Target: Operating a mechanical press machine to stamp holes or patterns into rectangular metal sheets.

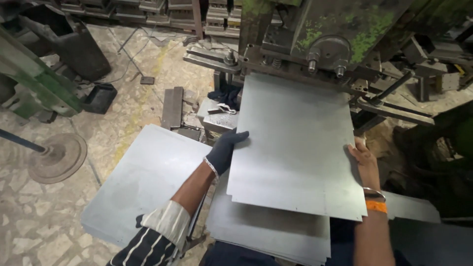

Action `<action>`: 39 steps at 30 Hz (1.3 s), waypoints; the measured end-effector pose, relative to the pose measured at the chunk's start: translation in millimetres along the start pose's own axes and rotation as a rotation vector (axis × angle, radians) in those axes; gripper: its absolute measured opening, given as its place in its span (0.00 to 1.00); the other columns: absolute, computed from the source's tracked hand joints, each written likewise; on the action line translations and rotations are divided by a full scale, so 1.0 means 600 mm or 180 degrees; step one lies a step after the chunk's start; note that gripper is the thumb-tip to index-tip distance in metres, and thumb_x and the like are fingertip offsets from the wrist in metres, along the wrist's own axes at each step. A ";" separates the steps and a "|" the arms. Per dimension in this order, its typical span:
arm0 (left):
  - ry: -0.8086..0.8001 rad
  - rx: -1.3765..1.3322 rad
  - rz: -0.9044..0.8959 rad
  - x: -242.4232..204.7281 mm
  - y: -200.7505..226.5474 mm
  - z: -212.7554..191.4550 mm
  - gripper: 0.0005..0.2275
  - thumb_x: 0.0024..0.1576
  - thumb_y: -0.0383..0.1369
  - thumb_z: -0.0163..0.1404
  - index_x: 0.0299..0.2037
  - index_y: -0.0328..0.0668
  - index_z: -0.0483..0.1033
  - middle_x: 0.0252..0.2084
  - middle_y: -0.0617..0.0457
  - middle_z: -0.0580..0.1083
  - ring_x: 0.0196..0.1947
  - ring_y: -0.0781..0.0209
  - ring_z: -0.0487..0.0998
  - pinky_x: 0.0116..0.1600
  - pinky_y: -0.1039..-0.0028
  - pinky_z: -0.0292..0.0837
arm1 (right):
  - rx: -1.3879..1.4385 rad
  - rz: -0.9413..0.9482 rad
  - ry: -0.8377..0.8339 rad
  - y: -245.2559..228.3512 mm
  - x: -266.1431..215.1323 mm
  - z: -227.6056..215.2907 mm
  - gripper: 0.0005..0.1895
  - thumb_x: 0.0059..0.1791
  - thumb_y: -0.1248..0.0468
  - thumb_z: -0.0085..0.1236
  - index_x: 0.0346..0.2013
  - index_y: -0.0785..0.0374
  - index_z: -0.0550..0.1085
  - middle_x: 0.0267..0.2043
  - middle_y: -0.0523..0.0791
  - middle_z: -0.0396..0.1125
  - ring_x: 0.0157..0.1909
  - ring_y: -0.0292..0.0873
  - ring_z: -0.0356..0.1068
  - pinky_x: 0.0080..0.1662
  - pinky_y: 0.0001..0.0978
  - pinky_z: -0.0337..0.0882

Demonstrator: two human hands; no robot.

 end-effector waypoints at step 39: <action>0.0512 0.1533 0.0406 0.178 0.053 -0.009 0.19 0.48 0.42 0.68 0.45 0.39 0.83 0.38 0.45 0.81 0.42 0.54 0.84 0.55 0.67 0.76 | 0.0957 0.1029 0.0019 0.053 0.151 0.030 0.15 0.55 0.57 0.60 0.54 0.59 0.76 0.47 0.47 0.69 0.49 0.39 0.67 0.53 0.35 0.66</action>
Point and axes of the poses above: each hand's wrist, its own x-axis towards the middle knuckle, its own z-axis out of the palm, y = z × x, the point moved 6 cm from there along x, towards the middle knuckle
